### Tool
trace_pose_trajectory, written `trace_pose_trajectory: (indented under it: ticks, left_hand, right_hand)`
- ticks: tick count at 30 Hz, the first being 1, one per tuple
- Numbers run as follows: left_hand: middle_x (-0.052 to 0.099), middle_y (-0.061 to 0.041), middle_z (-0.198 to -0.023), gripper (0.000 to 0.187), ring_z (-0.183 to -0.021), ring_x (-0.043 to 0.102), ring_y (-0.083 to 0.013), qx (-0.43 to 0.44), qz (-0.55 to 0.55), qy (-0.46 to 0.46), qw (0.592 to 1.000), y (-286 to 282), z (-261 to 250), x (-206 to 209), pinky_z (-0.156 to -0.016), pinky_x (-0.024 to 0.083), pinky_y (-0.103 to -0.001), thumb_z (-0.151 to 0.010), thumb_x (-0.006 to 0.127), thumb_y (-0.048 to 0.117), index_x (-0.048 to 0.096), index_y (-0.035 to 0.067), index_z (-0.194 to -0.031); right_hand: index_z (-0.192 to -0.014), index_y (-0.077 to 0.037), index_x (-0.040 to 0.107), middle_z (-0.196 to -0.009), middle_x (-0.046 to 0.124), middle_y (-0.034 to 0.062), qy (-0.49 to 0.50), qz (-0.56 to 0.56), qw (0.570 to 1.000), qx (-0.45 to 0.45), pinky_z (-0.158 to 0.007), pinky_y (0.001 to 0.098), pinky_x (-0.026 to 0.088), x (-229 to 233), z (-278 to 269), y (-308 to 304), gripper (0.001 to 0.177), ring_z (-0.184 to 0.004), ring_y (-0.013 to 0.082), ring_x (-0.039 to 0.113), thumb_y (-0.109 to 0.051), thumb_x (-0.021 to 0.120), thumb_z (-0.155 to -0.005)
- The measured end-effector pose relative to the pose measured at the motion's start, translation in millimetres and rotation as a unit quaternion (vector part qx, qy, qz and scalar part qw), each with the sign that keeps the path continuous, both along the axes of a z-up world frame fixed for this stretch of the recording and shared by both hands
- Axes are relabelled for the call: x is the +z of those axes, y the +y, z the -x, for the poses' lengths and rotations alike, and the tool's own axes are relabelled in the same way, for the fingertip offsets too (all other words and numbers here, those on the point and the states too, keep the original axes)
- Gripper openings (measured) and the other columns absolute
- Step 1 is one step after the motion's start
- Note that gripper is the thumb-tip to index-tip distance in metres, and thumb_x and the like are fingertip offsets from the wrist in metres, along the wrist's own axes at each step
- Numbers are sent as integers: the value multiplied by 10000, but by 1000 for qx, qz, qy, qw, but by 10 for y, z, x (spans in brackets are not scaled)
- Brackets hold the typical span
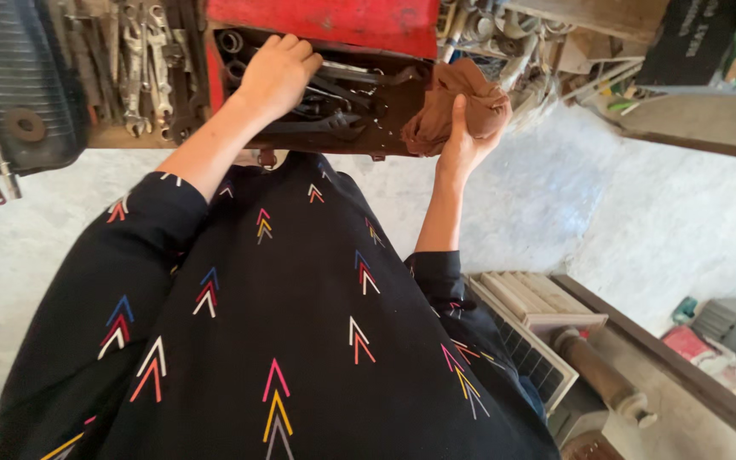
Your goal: The person wipes various wrenches and tools from a red metal toolbox with a cloth, handling and cleaning them one at a time before placing them back into the toolbox.
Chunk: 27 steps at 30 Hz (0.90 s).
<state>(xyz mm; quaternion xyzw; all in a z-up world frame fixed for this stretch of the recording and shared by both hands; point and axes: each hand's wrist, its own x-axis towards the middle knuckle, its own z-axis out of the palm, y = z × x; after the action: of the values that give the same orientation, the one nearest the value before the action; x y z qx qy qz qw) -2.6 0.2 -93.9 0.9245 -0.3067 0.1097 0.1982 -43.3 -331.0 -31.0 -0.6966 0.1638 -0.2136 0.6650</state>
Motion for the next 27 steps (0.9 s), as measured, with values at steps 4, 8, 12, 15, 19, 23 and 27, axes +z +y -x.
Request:
trace_pose_trajectory:
  ticks: [4,8,12,15,19,23,27]
  left_hand:
    - [640,-37,-982,140,-1010,599,-232,-25,-56,15,998,-62,-31,28,-870,460,-359,-865,656,133,711,99,-989]
    - [634,-27,-969,103,-980,597,-218,-45,-109,-1,993,-102,-5,-50,-860,457,-355,-896,646,143,705,118,-977]
    - [637,-31,-949,75,-979,607,-224,-53,-110,37,992,-133,-32,-141,-832,467,-368,-883,640,156,707,131,-904]
    - [635,-24,-961,90,-985,604,-217,-46,-123,18,991,-156,-35,-191,-829,472,-361,-899,636,151,716,131,-936]
    - [645,-29,-953,98,-971,610,-217,-45,-171,16,984,-183,-30,-203,-787,475,-352,-893,636,159,723,119,-914]
    - [654,-43,-922,115,-935,623,-221,-66,-211,7,975,-212,-34,-217,-731,498,-364,-899,636,169,726,98,-899]
    - [668,-66,-945,139,-943,638,-239,-88,-210,18,974,-219,-91,-270,-690,527,-348,-883,630,157,731,67,-914]
  right_hand:
    - [-1435,1,494,-1396,564,133,-16,-8,1000,-12,-1147,398,452,-12,29,-84,638,-1294,258,556,-42,841,-902]
    - [-1417,14,518,-1392,563,134,-18,42,999,-22,-1170,389,433,-24,65,-103,597,-1301,255,547,-38,846,-920]
    - [-1414,17,530,-1395,576,137,9,77,996,-37,-1171,375,411,-14,134,-85,591,-1307,250,546,-44,848,-920]
    - [-1408,10,520,-1381,564,125,-8,29,999,-31,-1154,377,427,4,139,-49,612,-1291,245,545,-46,855,-900]
    - [-1406,-1,518,-1384,559,118,-5,29,999,-31,-1157,367,419,18,138,-58,612,-1299,243,536,-55,856,-898]
    - [-1405,1,533,-1387,573,130,11,60,998,-20,-1166,364,408,-5,127,-42,592,-1305,252,541,-51,854,-910]
    - [-1416,2,525,-1393,577,142,2,59,998,-16,-1171,369,404,-54,86,-79,602,-1311,257,538,-42,855,-915]
